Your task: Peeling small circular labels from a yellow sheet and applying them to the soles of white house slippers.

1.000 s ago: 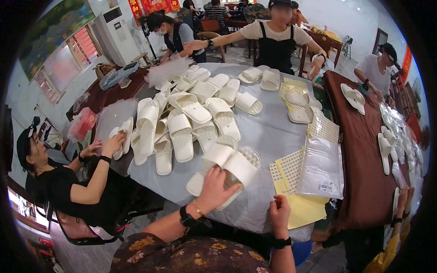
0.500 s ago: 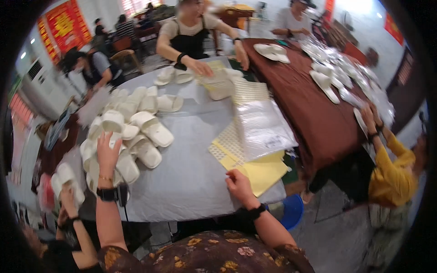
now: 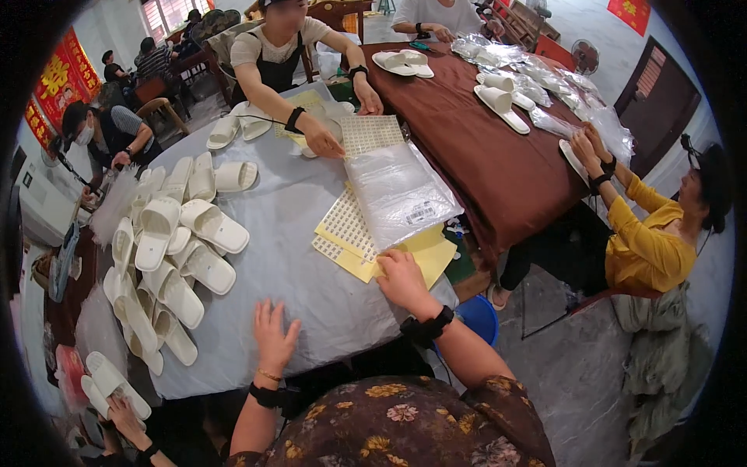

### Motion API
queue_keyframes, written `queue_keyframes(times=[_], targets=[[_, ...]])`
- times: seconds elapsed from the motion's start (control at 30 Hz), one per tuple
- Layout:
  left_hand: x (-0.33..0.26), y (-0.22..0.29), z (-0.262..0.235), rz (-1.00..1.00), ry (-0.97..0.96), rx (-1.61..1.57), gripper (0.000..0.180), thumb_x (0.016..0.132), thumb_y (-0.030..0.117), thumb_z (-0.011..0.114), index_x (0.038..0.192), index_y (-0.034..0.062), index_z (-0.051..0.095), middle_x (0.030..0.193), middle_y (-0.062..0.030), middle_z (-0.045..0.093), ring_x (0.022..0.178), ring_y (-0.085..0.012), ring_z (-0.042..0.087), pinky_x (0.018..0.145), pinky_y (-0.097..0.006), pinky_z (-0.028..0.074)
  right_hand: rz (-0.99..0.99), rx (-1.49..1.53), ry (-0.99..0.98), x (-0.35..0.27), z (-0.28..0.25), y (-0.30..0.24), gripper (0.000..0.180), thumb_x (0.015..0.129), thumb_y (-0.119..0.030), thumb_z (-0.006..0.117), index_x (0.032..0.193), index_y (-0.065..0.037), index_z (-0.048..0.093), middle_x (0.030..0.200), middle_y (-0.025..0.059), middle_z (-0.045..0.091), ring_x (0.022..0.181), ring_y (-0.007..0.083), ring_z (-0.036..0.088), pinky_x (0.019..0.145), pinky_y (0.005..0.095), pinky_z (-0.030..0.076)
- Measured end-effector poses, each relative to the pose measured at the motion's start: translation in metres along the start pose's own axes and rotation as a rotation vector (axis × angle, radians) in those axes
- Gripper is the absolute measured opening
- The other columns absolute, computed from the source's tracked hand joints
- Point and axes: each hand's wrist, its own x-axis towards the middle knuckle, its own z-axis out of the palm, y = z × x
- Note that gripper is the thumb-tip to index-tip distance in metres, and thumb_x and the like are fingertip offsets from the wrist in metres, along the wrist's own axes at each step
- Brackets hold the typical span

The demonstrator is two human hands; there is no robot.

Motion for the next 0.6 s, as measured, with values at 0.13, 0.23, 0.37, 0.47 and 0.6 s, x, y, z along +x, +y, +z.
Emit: queue_keyframes(times=[0.13, 0.23, 0.37, 0.47, 0.6], targets=[[-0.002, 0.013, 0.007, 0.006, -0.045, 0.042, 0.058, 0.084, 0.035, 0.070, 0.132, 0.0058, 0.056, 0.147, -0.0243, 0.041, 0.139, -0.0458, 0.032, 0.112, -0.058, 0.024, -0.001, -0.116, -0.011, -0.006, 0.007, -0.002, 0.045, 0.077, -0.017, 0.074, 0.118, -0.003, 0.063, 0.125, 0.0187, 0.058, 0.114, 0.0383, 0.053, 0.097, 0.0450, 0.046], [0.001, 0.023, 0.011, 0.012, -0.075, 0.041, 0.059, 0.084, 0.036, 0.070, 0.133, 0.0065, 0.055, 0.147, -0.0242, 0.041, 0.139, -0.0453, 0.032, 0.112, -0.059, 0.024, -0.020, -0.115, -0.079, -0.010, 0.015, -0.014, 0.049, 0.076, -0.019, 0.074, 0.121, -0.002, 0.061, 0.127, 0.0194, 0.056, 0.114, 0.0384, 0.052, 0.097, 0.0457, 0.046], [0.003, 0.032, 0.013, 0.041, -0.090, 0.059, 0.060, 0.084, 0.037, 0.070, 0.133, 0.0066, 0.054, 0.148, -0.0241, 0.040, 0.139, -0.0451, 0.032, 0.112, -0.058, 0.024, 0.026, -0.031, -0.164, -0.009, 0.019, -0.030, 0.051, 0.077, -0.019, 0.074, 0.124, -0.003, 0.059, 0.129, 0.0191, 0.054, 0.117, 0.0386, 0.051, 0.097, 0.0470, 0.044], [0.003, 0.036, 0.014, 0.064, -0.091, 0.043, 0.059, 0.084, 0.037, 0.070, 0.133, 0.0064, 0.054, 0.147, -0.0240, 0.041, 0.139, -0.0451, 0.032, 0.112, -0.058, 0.024, 0.050, -0.163, -0.050, -0.006, 0.020, -0.041, 0.055, 0.078, -0.020, 0.074, 0.128, -0.004, 0.057, 0.132, 0.0193, 0.052, 0.120, 0.0385, 0.049, 0.097, 0.0489, 0.044], [0.006, 0.042, 0.018, 0.079, -0.101, 0.041, 0.059, 0.085, 0.036, 0.070, 0.133, 0.0063, 0.054, 0.147, -0.0242, 0.041, 0.139, -0.0451, 0.032, 0.112, -0.058, 0.025, 0.093, -0.231, -0.120, -0.006, 0.026, -0.055, 0.058, 0.079, -0.023, 0.073, 0.131, -0.006, 0.055, 0.136, 0.0198, 0.049, 0.123, 0.0387, 0.046, 0.097, 0.0517, 0.042]])
